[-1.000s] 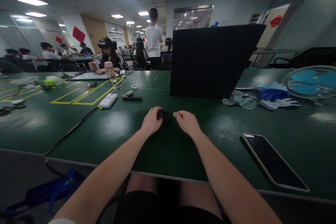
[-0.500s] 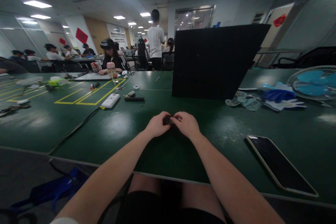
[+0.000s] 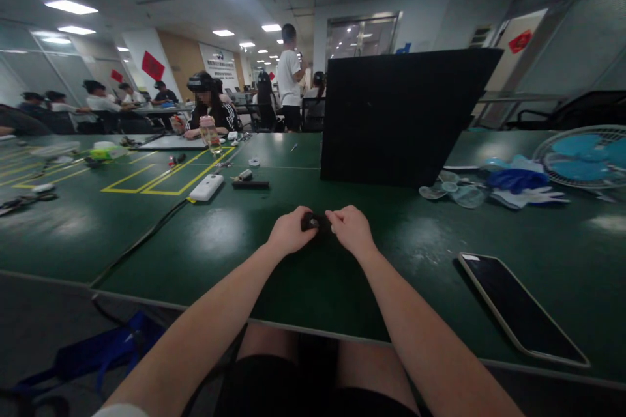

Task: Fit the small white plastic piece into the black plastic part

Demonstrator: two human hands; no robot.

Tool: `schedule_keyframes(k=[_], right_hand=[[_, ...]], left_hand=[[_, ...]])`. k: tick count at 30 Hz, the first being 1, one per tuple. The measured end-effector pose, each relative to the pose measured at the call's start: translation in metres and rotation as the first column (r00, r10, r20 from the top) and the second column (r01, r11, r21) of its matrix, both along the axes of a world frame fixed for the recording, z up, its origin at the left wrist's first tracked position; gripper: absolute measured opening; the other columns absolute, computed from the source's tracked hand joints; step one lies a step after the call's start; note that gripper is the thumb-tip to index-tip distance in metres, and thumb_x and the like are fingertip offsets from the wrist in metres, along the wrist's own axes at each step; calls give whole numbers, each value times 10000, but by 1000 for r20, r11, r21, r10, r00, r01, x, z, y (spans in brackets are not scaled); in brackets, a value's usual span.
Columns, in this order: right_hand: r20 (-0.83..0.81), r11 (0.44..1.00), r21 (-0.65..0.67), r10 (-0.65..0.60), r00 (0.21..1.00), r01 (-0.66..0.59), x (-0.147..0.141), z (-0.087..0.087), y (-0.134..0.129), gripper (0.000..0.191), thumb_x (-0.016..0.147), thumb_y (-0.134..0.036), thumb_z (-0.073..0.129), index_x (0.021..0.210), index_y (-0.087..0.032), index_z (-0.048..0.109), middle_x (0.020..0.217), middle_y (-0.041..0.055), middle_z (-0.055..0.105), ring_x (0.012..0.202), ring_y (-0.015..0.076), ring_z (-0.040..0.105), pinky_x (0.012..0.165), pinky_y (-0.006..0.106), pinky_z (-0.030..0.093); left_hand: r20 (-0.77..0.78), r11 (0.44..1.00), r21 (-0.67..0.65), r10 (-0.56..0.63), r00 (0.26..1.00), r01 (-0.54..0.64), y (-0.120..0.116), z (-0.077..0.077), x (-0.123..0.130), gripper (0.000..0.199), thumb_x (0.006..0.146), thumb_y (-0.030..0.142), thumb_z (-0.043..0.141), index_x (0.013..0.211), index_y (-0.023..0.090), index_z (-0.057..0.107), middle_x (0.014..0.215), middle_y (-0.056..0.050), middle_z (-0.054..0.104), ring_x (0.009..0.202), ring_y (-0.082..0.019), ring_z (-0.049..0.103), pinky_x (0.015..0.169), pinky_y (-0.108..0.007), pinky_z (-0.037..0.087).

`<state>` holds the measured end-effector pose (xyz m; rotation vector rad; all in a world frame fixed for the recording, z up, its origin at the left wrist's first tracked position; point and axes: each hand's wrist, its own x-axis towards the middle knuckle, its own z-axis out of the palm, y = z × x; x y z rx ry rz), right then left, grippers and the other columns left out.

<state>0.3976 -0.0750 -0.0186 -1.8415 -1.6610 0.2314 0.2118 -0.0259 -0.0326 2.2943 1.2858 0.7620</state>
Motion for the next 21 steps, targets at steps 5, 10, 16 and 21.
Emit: schedule_keyframes(k=[5,10,16,21], right_hand=[[-216,997,59,-29,976,43,2,10,-7,461,968,-553,451,839,-209,728,831,46,702,744,185,619,680,308,463],[-286,997,49,69,956,-57,-4,9,-7,440,956,-554,474,965,-215,755,861,35,730,748,184,635,674,303,473],[-199,998,-10,67,978,-70,-5,3,-4,320,938,-441,541,970,-219,769,920,22,745,796,178,649,704,296,486],[-157,980,-86,163,974,-177,-5,1,-4,282,937,-405,550,970,-244,779,899,10,745,812,186,655,724,304,491]], left_hand=[[-2,1000,-22,10,1000,-10,-2,5,-1,433,815,390,682,1217,265,583,1016,-62,733,891,-249,689,741,-335,499],[-9,1000,-15,-10,1000,9,0,1,-2,449,792,327,698,1222,282,578,1013,-53,731,890,-255,691,755,-346,505],[48,996,-41,-74,996,76,5,-2,-5,442,780,294,708,1207,291,591,1024,-43,731,904,-245,698,772,-340,525],[49,996,-27,-86,995,88,9,-6,-5,455,773,309,713,1212,293,595,1024,-38,728,907,-236,698,808,-351,531]])
